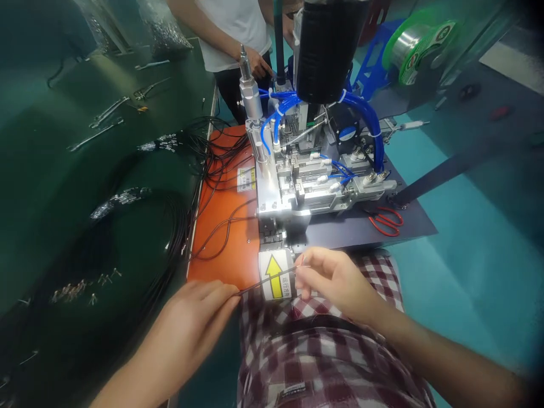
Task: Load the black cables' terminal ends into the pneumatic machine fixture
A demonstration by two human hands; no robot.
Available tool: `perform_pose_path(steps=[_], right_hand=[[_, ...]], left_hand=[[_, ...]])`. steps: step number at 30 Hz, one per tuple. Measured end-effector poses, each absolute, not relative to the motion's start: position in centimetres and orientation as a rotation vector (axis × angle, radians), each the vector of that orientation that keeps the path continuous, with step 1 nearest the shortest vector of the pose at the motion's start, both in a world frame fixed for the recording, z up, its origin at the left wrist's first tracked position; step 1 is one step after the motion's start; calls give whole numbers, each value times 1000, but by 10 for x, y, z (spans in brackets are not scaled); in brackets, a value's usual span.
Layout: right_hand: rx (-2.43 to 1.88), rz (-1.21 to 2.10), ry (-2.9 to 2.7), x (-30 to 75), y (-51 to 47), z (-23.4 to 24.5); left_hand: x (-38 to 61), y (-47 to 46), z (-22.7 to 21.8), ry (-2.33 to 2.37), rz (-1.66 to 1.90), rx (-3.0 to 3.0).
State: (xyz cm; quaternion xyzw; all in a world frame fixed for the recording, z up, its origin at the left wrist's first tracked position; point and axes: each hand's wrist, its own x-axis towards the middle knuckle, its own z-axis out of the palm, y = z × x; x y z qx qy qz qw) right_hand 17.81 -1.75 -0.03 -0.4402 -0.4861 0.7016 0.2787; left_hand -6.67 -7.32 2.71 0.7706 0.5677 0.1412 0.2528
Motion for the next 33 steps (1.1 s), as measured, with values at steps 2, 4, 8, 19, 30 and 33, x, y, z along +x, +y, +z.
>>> perform_pose_path(steps=[2, 4, 8, 19, 30, 33], right_hand=[[-1162, 1775, -1415, 169, -21, 3], [-1136, 1682, -1517, 163, -21, 3], [-1184, 1708, -1436, 167, -13, -4], [-1212, 1683, -1313, 169, 0, -12], [-1237, 1505, -1425, 169, 10, -19], [-1273, 1604, -1287, 171, 12, -17]], left_hand=[[-47, -71, 34, 1560, 450, 1943], [-27, -65, 36, 1507, 548, 1700], [-4, -46, 22, 1359, 720, 1294], [-1, -23, 5, 1264, 707, 1015], [-8, 2, 9, 1114, 554, 760], [-7, 0, 6, 1202, 615, 798]])
